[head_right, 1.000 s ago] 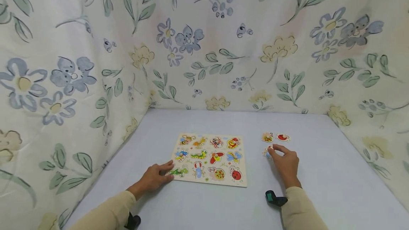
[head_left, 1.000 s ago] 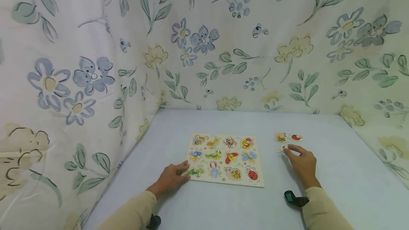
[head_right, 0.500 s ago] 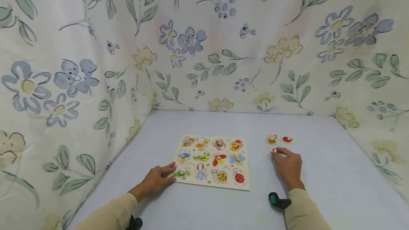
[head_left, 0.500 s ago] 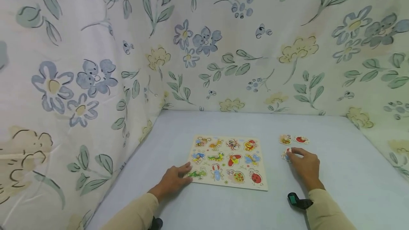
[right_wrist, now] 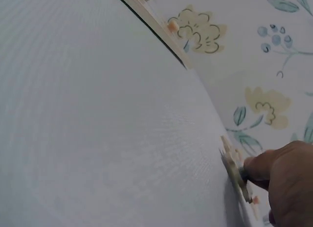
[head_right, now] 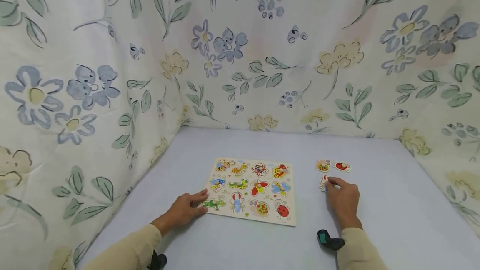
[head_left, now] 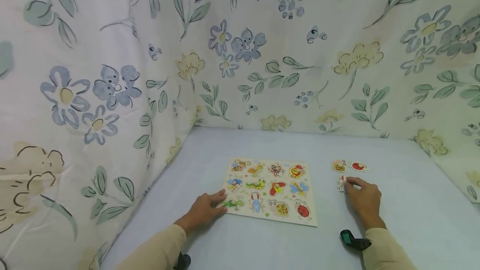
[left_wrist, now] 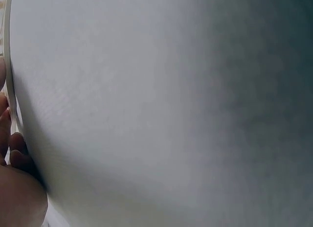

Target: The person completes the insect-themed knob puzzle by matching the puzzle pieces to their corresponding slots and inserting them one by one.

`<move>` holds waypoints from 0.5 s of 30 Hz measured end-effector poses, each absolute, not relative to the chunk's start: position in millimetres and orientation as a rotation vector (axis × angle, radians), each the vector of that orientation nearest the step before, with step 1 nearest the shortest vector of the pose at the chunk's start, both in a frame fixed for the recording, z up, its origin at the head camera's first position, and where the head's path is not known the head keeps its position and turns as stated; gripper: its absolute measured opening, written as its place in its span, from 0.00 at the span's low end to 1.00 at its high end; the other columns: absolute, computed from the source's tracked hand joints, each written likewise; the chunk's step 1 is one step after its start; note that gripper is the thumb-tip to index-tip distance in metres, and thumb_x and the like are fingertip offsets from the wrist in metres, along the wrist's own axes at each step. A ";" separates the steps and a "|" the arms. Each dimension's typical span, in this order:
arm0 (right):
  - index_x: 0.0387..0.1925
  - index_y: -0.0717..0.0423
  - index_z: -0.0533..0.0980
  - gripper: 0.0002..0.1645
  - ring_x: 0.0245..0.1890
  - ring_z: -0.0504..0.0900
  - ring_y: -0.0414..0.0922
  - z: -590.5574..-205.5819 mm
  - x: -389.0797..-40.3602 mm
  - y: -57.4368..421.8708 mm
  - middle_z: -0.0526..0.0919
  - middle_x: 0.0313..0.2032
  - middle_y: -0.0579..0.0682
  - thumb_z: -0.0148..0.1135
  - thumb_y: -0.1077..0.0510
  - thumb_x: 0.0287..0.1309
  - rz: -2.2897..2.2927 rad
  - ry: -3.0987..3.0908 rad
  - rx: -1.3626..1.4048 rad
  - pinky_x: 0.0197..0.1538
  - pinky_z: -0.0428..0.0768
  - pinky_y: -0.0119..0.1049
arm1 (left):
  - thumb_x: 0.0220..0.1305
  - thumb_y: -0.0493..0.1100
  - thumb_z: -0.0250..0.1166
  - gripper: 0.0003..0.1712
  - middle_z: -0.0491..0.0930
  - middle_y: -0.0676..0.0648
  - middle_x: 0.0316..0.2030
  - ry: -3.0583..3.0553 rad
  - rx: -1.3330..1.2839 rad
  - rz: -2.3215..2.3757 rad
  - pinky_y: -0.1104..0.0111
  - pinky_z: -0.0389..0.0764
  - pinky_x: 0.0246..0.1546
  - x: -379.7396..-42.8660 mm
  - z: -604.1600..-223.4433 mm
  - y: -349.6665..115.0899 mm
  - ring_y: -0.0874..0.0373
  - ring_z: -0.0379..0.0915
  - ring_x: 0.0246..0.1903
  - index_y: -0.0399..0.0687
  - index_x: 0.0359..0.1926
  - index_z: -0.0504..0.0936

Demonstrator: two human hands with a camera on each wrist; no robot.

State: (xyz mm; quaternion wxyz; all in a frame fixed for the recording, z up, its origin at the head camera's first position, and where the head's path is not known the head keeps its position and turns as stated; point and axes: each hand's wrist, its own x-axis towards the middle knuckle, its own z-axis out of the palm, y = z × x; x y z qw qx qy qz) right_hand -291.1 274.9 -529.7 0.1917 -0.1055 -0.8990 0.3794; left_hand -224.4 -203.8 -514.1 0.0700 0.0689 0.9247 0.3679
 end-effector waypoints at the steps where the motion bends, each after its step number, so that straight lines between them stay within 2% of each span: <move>1: 0.46 0.63 0.82 0.15 0.36 0.73 0.56 -528.9 -290.4 275.0 0.82 0.44 0.64 0.60 0.58 0.62 1.059 -2.509 -0.305 0.35 0.67 0.47 | 0.58 0.50 0.70 0.30 0.65 0.56 0.66 2.785 0.215 1.110 0.44 0.53 0.65 -224.0 -514.3 -203.7 0.44 0.53 0.68 0.47 0.61 0.76; 2: 0.46 0.62 0.83 0.15 0.31 0.72 0.54 -528.0 -289.6 274.9 0.83 0.42 0.63 0.60 0.58 0.62 1.053 -2.495 -0.313 0.31 0.65 0.44 | 0.58 0.50 0.70 0.30 0.65 0.57 0.66 2.778 0.203 1.117 0.45 0.52 0.65 -223.5 -514.5 -203.4 0.45 0.53 0.69 0.47 0.61 0.76; 4: 0.47 0.60 0.83 0.15 0.30 0.70 0.52 -526.5 -288.2 274.9 0.83 0.41 0.62 0.61 0.57 0.63 1.050 -2.485 -0.325 0.29 0.63 0.41 | 0.59 0.49 0.70 0.30 0.65 0.56 0.66 2.776 0.206 1.125 0.45 0.53 0.65 -222.3 -514.8 -203.1 0.44 0.53 0.68 0.46 0.61 0.76; 10: 0.46 0.59 0.83 0.14 0.42 0.74 0.54 -523.8 -288.9 271.7 0.83 0.41 0.61 0.61 0.58 0.62 1.100 -2.391 -0.286 0.37 0.66 0.44 | 0.58 0.48 0.70 0.29 0.66 0.56 0.65 2.799 0.211 1.128 0.45 0.52 0.66 -221.2 -514.4 -203.7 0.45 0.54 0.68 0.44 0.60 0.77; 15: 0.43 0.61 0.84 0.11 0.36 0.71 0.50 -519.4 -290.7 265.8 0.80 0.32 0.59 0.65 0.62 0.59 1.086 -2.257 -0.218 0.34 0.63 0.41 | 0.58 0.47 0.70 0.29 0.66 0.56 0.65 2.808 0.213 1.115 0.46 0.52 0.66 -223.8 -512.4 -203.7 0.46 0.54 0.68 0.45 0.60 0.77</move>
